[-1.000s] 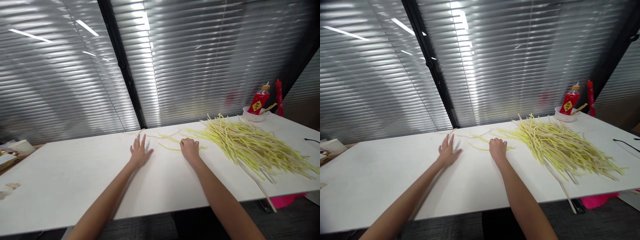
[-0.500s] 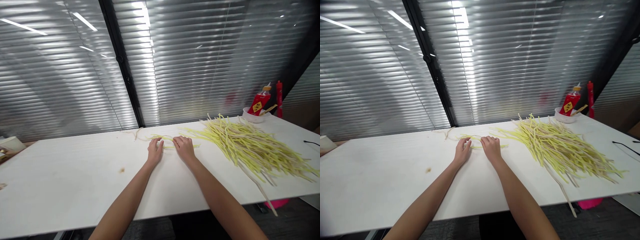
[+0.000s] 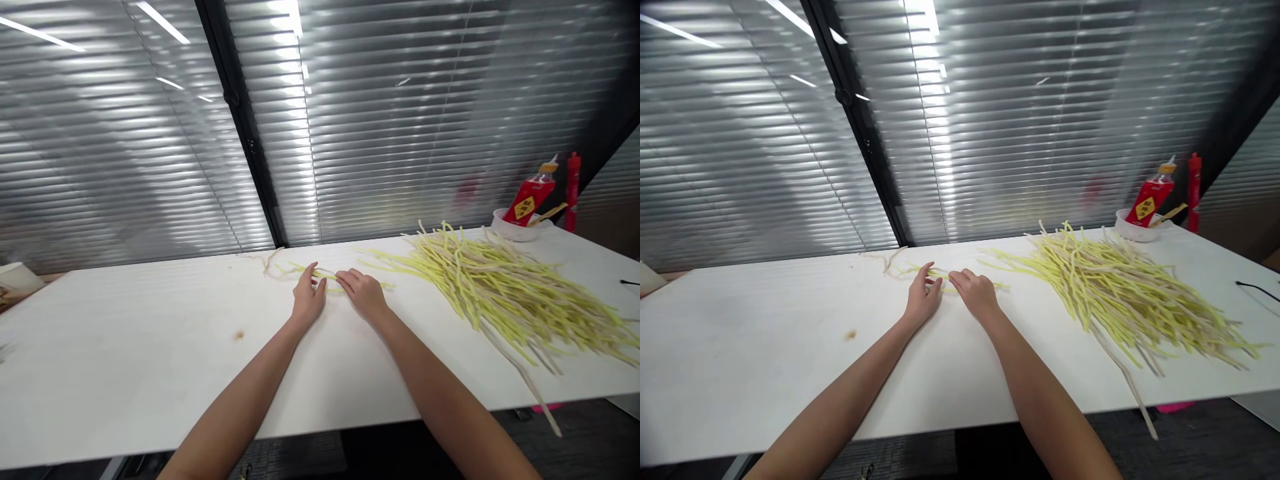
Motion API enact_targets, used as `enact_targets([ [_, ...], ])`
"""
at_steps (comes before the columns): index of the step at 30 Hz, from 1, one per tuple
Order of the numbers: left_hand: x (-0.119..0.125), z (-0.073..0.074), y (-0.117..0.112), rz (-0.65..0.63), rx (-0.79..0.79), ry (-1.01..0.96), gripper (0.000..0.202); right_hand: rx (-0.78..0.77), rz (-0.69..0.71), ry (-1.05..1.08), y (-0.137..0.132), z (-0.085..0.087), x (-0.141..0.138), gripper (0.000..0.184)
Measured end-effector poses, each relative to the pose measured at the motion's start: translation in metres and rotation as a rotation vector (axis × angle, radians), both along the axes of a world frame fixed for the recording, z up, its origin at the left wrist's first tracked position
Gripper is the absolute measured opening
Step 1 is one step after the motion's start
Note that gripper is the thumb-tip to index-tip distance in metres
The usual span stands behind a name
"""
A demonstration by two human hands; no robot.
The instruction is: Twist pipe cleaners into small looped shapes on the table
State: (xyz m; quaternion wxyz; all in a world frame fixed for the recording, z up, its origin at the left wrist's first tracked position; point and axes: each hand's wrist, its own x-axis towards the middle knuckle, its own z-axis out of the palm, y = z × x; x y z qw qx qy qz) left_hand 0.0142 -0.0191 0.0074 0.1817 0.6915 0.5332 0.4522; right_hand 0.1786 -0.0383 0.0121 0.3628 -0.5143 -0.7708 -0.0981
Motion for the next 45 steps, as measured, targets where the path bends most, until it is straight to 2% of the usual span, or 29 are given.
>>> enact_targets([
  [6,-0.003,0.000,0.003,0.077,-0.014,-0.106,0.033,-0.092,-0.066,0.071,-0.002,0.007,0.010,0.036],
  [13,-0.005,0.005,0.004,0.119,-0.050,-0.195,0.027,-0.142,-0.108,0.169,0.002,0.009,0.023,0.028],
  [17,-0.009,0.004,0.008,0.137,-0.042,-0.248,0.028,-0.095,-0.133,0.222,0.005,0.008,0.030,0.024],
  [26,-0.014,0.000,0.013,0.104,-0.088,-0.335,0.033,0.011,-0.184,0.305,0.014,0.003,0.041,0.030],
  [34,-0.014,0.001,0.014,0.138,-0.110,-0.414,0.047,0.083,-0.258,0.407,0.018,0.003,0.048,0.031],
  [45,-0.013,0.004,0.009,0.162,-0.117,-0.411,0.040,0.166,-0.318,0.479,0.019,0.006,0.052,0.037],
])
